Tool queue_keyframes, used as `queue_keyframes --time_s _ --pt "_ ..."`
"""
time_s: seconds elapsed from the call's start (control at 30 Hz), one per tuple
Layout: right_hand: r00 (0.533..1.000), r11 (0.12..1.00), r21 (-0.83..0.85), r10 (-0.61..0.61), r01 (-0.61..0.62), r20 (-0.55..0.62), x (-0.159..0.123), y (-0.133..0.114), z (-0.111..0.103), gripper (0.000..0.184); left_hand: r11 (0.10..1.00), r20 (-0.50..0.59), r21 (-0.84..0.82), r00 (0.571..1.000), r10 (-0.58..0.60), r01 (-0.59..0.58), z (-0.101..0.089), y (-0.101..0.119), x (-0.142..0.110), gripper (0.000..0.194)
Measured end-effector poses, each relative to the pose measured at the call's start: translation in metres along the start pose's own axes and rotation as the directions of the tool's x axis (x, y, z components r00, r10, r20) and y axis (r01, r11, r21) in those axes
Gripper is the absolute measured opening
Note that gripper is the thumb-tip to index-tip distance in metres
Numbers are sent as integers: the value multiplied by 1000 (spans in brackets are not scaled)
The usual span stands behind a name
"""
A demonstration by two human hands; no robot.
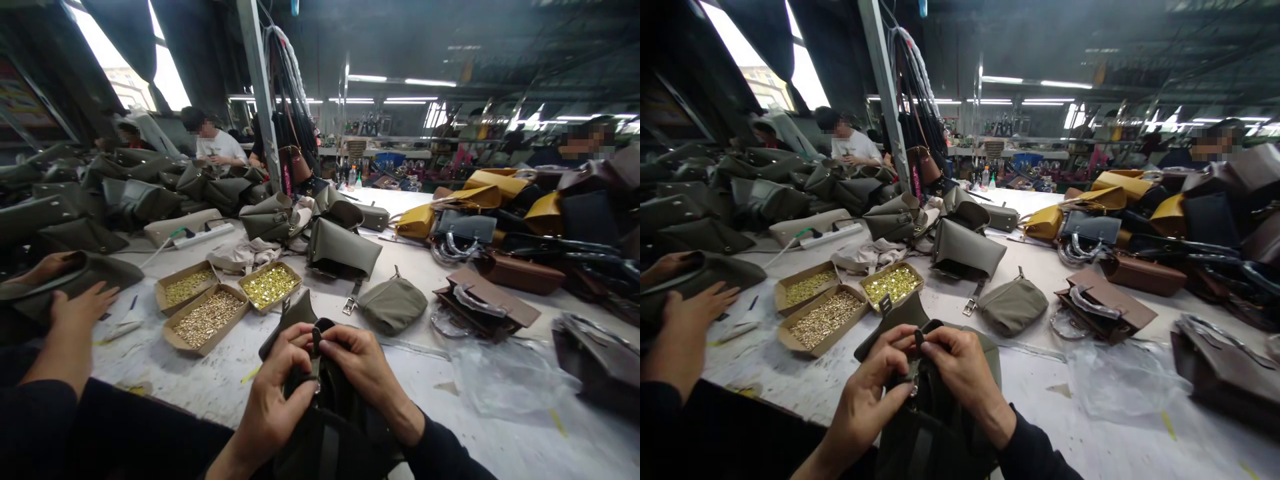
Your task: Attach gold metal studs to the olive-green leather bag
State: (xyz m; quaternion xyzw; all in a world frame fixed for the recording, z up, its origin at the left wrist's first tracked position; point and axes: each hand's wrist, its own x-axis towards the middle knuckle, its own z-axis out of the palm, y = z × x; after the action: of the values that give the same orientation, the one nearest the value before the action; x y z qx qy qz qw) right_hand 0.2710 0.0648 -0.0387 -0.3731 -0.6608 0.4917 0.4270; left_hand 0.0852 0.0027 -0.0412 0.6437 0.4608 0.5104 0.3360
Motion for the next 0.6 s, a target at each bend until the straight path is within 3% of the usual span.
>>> queue_keyframes --time_s 0.07,0.13,0.27,0.5,0.6 --pt "1000 1000 13 2 -2 -6 0 1 2 14 995 -16 -75 997 -72 70 2 2 3 23" --pt "999 999 -35 -38 37 -33 -1 2 6 13 980 -99 -129 982 -162 148 7 1 9 36" --pt "989 987 -93 -136 130 -65 -3 8 12 13 967 -236 -157 943 -233 199 15 -5 19 18" --pt "990 989 -53 -140 140 9 -5 11 12 16 979 -115 -35 972 -203 200 9 -4 16 27" --pt "991 996 35 -76 80 -110 -5 9 3 22 983 -103 -36 978 -183 180 11 -4 13 25"
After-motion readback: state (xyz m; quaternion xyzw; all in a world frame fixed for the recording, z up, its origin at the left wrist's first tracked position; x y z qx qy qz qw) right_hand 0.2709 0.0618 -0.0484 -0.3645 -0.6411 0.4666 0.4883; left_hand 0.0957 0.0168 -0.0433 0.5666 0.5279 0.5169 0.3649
